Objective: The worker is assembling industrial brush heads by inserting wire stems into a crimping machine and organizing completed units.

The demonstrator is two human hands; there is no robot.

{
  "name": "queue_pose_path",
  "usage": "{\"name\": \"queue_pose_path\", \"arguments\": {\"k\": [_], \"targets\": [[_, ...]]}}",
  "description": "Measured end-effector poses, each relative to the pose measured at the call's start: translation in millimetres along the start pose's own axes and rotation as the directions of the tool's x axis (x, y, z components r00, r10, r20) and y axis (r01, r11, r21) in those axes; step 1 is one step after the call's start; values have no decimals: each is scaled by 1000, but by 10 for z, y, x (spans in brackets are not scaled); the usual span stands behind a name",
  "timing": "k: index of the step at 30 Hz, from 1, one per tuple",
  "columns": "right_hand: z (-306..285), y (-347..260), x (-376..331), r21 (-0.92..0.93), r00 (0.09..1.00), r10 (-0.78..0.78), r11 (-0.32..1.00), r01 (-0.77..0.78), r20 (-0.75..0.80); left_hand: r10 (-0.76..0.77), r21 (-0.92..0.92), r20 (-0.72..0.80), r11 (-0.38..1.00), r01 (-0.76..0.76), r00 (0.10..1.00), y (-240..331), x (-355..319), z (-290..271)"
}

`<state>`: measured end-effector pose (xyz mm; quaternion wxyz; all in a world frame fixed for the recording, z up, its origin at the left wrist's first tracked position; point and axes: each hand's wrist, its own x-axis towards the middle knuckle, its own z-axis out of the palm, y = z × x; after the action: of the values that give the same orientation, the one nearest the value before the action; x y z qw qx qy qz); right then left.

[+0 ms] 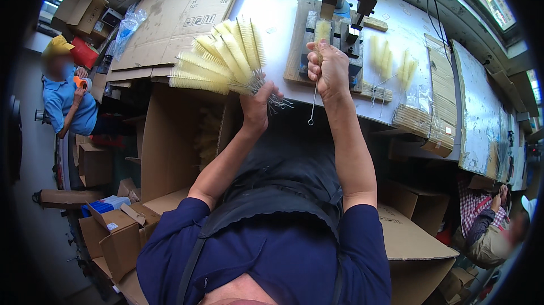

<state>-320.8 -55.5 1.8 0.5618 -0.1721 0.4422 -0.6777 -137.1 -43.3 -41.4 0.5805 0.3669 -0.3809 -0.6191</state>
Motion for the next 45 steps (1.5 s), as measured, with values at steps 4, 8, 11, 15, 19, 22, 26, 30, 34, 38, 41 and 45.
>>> {"name": "queue_pose_path", "arguments": {"k": [4, 8, 11, 15, 19, 22, 26, 30, 34, 38, 41, 45], "targets": [[42, -110, 114, 30, 998, 59, 998, -60, 24, 8, 20, 22, 1000, -8, 1000, -59, 206, -41], [3, -123, 165, 92, 996, 74, 993, -70, -41, 25, 16, 12, 1000, -25, 1000, -71, 425, -67], [32, -153, 113, 113, 992, 115, 988, -109, -53, 63, 61, -8, 996, -62, 998, -67, 581, -117], [128, -279, 25, 214, 988, 152, 966, -149, -1, 62, 68, -9, 996, -62, 998, -77, 712, -151], [257, -285, 4, 193, 991, 136, 972, -137, 17, 101, 2, -42, 995, -101, 994, -148, 769, -187], [276, -182, 131, 129, 982, 188, 974, -184, -15, 82, -13, -18, 997, -82, 997, -182, 762, -225], [345, 112, 50, 114, 975, 189, 973, -202, 117, 70, -33, -6, 997, -70, 998, -234, 780, -285], [262, 139, -177, -12, 998, 40, 999, -40, 39, 26, -61, -6, 998, -27, 1000, -262, 779, -288], [96, 58, -390, -70, 993, -29, 997, 21, -113, 30, -55, 3, 998, -30, 1000, -262, 814, -319], [-42, 43, -448, -9, 997, -64, 998, 63, -49, 48, -45, 2, 998, -48, 999, -258, 808, -320], [-151, -59, -411, 9, 996, -90, 996, 90, -26, 32, -51, 6, 998, -31, 999, -268, 774, -348], [-263, -213, -233, -46, 987, -130, 991, 126, -89, 30, -34, -13, 999, -30, 999, -227, 739, -319]]}}
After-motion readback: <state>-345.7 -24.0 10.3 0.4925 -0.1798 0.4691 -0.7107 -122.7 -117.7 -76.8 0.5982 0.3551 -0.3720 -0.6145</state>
